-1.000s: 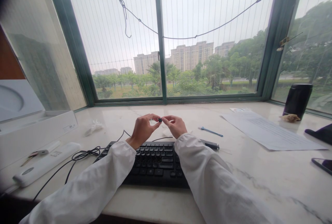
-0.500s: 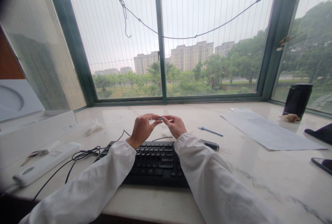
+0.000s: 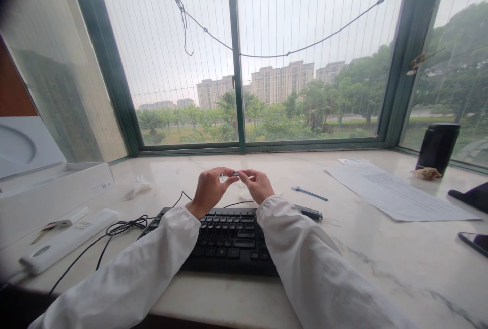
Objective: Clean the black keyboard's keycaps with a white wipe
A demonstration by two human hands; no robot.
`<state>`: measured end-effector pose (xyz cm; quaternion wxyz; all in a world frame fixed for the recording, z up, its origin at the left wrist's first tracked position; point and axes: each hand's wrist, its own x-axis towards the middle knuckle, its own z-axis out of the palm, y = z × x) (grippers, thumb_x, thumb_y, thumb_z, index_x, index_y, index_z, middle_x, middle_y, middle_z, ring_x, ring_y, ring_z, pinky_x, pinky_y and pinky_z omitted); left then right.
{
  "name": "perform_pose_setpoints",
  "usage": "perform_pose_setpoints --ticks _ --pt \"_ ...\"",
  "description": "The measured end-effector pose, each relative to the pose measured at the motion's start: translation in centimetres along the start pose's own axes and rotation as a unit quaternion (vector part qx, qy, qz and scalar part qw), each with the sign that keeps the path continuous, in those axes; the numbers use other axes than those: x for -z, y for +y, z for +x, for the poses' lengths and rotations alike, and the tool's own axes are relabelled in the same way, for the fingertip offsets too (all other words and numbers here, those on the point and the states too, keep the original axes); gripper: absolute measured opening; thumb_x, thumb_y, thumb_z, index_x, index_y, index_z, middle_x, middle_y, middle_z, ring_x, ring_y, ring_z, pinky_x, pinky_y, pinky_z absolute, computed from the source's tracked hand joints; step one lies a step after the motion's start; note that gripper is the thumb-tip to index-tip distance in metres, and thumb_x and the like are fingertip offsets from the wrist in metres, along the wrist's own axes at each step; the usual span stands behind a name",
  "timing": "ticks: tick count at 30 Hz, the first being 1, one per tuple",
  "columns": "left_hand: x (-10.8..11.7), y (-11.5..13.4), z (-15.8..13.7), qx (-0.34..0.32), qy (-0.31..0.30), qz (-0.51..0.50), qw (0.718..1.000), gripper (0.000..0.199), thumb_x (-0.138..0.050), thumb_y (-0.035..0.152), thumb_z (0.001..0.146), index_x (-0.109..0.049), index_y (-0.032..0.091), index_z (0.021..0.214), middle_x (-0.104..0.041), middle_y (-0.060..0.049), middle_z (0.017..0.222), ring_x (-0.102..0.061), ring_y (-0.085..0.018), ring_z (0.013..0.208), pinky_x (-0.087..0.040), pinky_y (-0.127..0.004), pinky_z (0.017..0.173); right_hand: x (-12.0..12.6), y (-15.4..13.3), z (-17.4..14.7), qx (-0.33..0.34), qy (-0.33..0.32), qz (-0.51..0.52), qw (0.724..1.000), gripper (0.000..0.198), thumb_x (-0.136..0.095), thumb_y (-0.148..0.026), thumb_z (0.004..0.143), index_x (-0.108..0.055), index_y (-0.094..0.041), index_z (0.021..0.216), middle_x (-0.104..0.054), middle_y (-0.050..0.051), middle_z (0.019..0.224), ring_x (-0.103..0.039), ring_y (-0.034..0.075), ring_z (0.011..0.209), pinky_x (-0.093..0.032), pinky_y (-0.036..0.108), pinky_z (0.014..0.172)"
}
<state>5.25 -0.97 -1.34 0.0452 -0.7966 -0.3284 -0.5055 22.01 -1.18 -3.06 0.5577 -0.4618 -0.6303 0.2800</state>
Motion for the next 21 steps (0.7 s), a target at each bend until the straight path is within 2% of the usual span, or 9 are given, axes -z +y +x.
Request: perform_pose_setpoints --ticks 11,21 --pt "0.06 0.06 0.01 0.001 -0.006 -0.001 1.0 0.016 -0.07 0.031 0.08 -0.071 0.023 0.093 -0.073 0.0 0.085 -0.068 -0.016 0.077 -0.051 -0.029 0.072 0.03 0.31 0.18 0.006 -0.005 -0.009 1.0 0.038 -0.064 -0.05 0.076 -0.074 -0.019 0.098 -0.074 0.007 0.092 -0.066 0.02 0.082 -0.051 0.033 0.077" --pt "-0.07 0.08 -0.14 -0.028 -0.013 -0.01 0.999 0.011 -0.067 0.031 0.083 -0.069 0.022 0.089 -0.072 -0.001 0.084 -0.067 -0.017 0.08 -0.051 -0.03 0.074 0.15 -0.15 -0.11 -0.016 -0.002 -0.035 0.999 0.041 -0.068 -0.054 0.071 -0.075 -0.019 0.092 -0.074 0.007 0.089 -0.065 0.018 0.075 -0.05 0.03 0.072"
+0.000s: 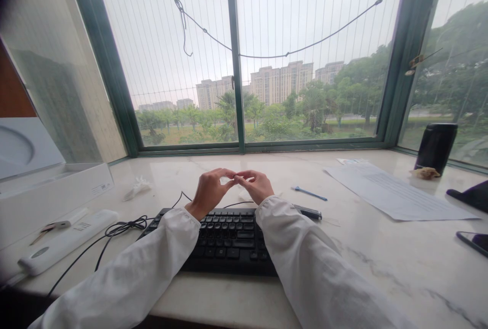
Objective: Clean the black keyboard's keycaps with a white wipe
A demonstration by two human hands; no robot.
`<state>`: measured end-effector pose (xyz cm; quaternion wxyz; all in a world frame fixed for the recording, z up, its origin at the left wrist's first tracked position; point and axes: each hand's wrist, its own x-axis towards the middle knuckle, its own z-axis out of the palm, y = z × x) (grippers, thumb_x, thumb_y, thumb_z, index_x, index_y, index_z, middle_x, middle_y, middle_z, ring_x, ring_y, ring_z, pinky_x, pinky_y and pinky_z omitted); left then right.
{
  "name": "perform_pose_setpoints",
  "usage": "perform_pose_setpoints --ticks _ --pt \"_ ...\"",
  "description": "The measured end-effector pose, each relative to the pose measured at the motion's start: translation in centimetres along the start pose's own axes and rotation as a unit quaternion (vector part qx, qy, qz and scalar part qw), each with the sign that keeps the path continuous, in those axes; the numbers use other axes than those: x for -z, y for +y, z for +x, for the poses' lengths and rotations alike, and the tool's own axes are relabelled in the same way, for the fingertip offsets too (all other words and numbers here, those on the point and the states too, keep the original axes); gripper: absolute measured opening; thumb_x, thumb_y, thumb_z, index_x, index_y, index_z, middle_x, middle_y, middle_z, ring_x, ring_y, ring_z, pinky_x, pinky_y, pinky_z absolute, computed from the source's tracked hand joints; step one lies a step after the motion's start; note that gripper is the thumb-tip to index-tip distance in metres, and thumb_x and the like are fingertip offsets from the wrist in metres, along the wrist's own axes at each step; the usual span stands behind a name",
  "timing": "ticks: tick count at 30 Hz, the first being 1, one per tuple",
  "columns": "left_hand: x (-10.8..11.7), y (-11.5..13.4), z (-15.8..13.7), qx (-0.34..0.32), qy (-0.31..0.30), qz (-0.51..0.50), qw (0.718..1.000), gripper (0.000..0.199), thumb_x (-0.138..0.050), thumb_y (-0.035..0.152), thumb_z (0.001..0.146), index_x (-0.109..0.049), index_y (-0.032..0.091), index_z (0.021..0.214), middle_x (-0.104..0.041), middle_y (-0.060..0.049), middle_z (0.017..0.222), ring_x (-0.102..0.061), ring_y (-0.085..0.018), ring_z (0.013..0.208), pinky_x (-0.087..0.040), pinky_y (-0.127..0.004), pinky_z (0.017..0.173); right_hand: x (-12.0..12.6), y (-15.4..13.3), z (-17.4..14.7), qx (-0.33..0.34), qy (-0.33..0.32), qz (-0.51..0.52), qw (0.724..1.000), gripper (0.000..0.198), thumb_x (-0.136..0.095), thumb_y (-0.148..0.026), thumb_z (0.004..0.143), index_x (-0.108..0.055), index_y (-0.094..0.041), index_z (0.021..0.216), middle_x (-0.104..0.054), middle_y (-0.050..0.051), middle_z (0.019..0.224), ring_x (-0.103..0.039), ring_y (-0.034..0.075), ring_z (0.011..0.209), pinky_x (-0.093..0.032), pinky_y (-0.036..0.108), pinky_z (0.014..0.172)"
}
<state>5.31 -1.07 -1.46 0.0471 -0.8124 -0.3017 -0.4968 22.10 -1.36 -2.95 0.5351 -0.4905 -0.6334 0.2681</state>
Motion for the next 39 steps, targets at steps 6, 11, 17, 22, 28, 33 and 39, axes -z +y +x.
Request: perform_pose_setpoints --ticks 6,11,17,22,28,33,39 --pt "0.02 -0.12 -0.05 -0.001 -0.001 0.008 1.0 0.011 -0.068 0.029 0.082 -0.069 0.022 0.09 -0.072 -0.001 0.086 -0.068 -0.017 0.08 -0.052 -0.03 0.073 -0.21 0.18 0.14 0.0 0.003 0.017 1.0 0.036 -0.068 -0.049 0.072 -0.075 -0.019 0.091 -0.074 0.006 0.089 -0.065 0.018 0.078 -0.05 0.031 0.075" --pt "0.09 -0.07 -0.04 0.004 0.003 0.018 1.0 0.011 -0.07 0.026 0.08 -0.069 0.022 0.09 -0.072 0.0 0.085 -0.067 -0.017 0.08 -0.051 -0.029 0.073 -0.2 0.14 0.17 0.001 0.005 0.025 1.0 0.031 -0.067 -0.044 0.074 -0.076 -0.02 0.092 -0.075 0.006 0.089 -0.066 0.019 0.081 -0.05 0.031 0.076" --pt "0.19 0.13 0.06 0.003 0.0 0.013 1.0 0.009 -0.068 0.027 0.082 -0.068 0.023 0.09 -0.071 0.0 0.086 -0.067 -0.016 0.08 -0.051 -0.03 0.073 -0.06 -0.04 0.11 0.001 0.008 0.013 1.0 0.037 -0.064 -0.05 0.076 -0.075 -0.019 0.093 -0.075 0.008 0.09 -0.066 0.019 0.081 -0.05 0.031 0.076" --pt "0.09 0.05 0.01 -0.008 -0.004 -0.005 1.0 0.009 -0.067 0.029 0.083 -0.068 0.022 0.088 -0.071 -0.001 0.085 -0.067 -0.017 0.082 -0.051 -0.03 0.075 -0.06 -0.14 -0.06 -0.002 -0.015 0.008 1.0 0.039 -0.067 -0.053 0.072 -0.076 -0.02 0.091 -0.075 0.006 0.089 -0.067 0.019 0.08 -0.05 0.032 0.077" --pt "-0.01 -0.12 -0.08 -0.006 -0.003 -0.001 1.0 0.008 -0.068 0.028 0.082 -0.068 0.022 0.088 -0.071 -0.001 0.085 -0.067 -0.017 0.081 -0.052 -0.03 0.075 -0.09 -0.02 -0.03 -0.001 -0.023 0.02 1.0 0.037 -0.067 -0.051 0.072 -0.076 -0.02 0.089 -0.075 0.006 0.087 -0.066 0.02 0.08 -0.05 0.031 0.076" --pt "0.06 -0.09 -0.05 0.0 -0.002 0.008 1.0 0.009 -0.068 0.027 0.082 -0.068 0.022 0.089 -0.071 -0.001 0.085 -0.067 -0.017 0.081 -0.051 -0.03 0.074 -0.19 0.15 0.05 0.0 -0.023 0.021 1.0 0.039 -0.066 -0.051 0.073 -0.076 -0.018 0.092 -0.075 0.007 0.087 -0.066 0.02 0.08 -0.049 0.032 0.076" --pt "0.24 0.02 -0.01 0.0 -0.005 0.009 1.0 0.01 -0.068 0.028 0.082 -0.069 0.022 0.09 -0.071 -0.001 0.086 -0.067 -0.016 0.081 -0.052 -0.029 0.074 -0.17 0.02 0.0 -0.007 -0.021 0.018 1.0 0.038 -0.066 -0.05 0.073 -0.076 -0.019 0.093 -0.075 0.007 0.087 -0.065 0.02 0.08 -0.049 0.032 0.077"
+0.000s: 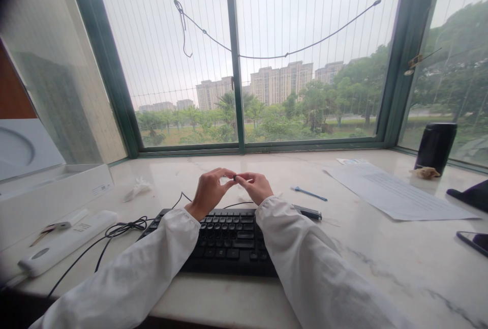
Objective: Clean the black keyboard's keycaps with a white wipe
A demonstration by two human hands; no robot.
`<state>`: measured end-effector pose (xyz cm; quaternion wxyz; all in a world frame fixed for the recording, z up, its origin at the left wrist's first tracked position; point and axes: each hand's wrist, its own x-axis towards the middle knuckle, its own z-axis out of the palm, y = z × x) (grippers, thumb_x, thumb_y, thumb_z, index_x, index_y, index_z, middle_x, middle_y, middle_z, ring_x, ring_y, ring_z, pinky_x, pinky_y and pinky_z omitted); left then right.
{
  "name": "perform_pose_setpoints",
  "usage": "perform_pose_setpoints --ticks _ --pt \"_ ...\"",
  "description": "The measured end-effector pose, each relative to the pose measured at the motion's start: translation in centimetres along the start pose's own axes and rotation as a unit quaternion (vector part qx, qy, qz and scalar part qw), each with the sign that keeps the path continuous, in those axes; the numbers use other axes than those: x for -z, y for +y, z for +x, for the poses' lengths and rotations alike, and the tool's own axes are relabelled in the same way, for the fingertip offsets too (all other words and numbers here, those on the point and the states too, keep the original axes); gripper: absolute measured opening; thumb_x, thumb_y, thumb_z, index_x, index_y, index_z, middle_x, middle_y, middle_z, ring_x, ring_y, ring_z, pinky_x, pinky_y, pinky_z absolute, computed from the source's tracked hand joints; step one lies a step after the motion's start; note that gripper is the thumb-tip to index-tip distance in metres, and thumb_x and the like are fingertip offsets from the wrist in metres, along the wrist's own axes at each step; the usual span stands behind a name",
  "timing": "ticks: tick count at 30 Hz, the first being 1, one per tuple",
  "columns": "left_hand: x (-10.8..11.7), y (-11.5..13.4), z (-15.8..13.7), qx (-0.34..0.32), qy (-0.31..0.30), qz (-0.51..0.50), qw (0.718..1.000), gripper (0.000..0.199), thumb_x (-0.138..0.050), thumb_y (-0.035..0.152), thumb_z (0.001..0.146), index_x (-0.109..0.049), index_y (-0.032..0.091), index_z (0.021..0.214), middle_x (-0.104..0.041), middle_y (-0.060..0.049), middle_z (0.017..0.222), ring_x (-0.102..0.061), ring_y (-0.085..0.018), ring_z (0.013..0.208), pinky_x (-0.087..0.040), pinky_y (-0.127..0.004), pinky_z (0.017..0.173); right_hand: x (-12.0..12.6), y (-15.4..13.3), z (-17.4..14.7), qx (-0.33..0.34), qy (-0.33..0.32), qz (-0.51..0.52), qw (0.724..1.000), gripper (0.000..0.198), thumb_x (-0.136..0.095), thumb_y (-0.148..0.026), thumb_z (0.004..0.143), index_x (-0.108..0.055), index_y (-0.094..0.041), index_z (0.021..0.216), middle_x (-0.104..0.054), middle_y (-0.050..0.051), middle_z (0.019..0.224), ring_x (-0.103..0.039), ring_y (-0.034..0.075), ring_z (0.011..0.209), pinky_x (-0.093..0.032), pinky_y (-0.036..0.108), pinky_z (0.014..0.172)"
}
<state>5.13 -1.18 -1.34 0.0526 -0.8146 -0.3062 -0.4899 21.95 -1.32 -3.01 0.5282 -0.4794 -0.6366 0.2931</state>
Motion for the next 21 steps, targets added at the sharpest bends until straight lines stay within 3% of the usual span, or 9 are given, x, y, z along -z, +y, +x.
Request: perform_pose_setpoints --ticks 21 --pt "-0.32 -0.32 -0.09 -0.005 0.002 -0.01 1.0 0.01 -0.067 0.029 0.083 -0.068 0.021 0.09 -0.071 -0.001 0.087 -0.067 -0.016 0.082 -0.052 -0.029 0.075 0.12 -0.19 -0.11 -0.008 0.002 -0.017 1.0 0.039 -0.067 -0.052 0.071 -0.076 -0.019 0.089 -0.075 0.006 0.086 -0.067 0.021 0.083 -0.048 0.032 0.079"
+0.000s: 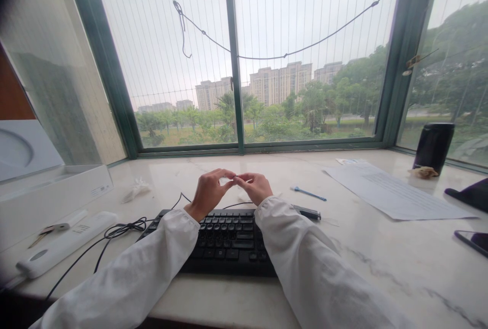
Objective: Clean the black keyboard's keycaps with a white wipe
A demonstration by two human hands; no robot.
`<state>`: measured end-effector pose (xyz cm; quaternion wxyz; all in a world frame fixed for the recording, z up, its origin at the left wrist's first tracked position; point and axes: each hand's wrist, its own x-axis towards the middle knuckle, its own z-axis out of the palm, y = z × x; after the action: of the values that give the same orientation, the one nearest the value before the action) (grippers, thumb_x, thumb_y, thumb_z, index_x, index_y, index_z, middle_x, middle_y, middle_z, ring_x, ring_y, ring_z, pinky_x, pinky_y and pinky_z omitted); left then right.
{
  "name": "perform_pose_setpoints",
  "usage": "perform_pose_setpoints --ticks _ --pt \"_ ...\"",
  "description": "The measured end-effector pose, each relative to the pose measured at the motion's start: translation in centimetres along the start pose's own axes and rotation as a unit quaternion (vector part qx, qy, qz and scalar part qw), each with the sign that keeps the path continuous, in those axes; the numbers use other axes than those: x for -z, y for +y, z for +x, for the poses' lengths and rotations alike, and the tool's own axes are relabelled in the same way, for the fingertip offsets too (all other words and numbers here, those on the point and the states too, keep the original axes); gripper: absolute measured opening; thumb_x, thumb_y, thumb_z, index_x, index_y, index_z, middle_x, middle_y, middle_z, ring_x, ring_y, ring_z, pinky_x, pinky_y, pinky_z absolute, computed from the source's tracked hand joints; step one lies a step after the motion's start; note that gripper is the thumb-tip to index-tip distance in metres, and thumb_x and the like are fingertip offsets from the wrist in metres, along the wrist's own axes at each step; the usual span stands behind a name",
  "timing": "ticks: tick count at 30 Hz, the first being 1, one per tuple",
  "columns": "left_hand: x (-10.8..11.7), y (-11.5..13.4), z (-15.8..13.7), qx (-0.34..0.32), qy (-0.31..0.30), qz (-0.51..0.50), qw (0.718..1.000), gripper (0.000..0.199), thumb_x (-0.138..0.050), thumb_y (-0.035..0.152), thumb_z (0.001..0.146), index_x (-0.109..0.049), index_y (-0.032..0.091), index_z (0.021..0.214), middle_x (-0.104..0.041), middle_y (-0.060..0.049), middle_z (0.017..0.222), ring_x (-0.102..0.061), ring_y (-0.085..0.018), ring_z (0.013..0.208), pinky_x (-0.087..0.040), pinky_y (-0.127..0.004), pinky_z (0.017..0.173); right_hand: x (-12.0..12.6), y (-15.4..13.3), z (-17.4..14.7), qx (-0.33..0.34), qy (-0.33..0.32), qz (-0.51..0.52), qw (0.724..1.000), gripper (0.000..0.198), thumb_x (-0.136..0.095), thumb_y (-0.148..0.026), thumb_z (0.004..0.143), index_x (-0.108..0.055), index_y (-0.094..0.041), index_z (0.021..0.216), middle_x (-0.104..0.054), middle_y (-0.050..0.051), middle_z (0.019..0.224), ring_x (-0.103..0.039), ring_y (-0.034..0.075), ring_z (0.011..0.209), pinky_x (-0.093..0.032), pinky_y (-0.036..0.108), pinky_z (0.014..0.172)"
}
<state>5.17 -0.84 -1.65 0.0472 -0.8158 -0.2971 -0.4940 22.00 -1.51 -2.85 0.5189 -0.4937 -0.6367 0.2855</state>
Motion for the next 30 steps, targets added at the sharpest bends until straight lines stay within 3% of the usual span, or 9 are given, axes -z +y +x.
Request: perform_pose_setpoints --ticks 30 --pt "-0.02 -0.24 -0.17 -0.01 -0.011 0.023 1.0 0.012 -0.067 0.03 0.083 -0.069 0.021 0.092 -0.072 -0.002 0.09 -0.068 -0.017 0.083 -0.052 -0.03 0.075 0.0 0.0 0.0 -0.011 0.0 -0.022 1.0 0.04 -0.065 -0.054 0.072 -0.078 -0.019 0.088 -0.076 0.006 0.085 -0.067 0.022 0.086 -0.048 0.032 0.083"
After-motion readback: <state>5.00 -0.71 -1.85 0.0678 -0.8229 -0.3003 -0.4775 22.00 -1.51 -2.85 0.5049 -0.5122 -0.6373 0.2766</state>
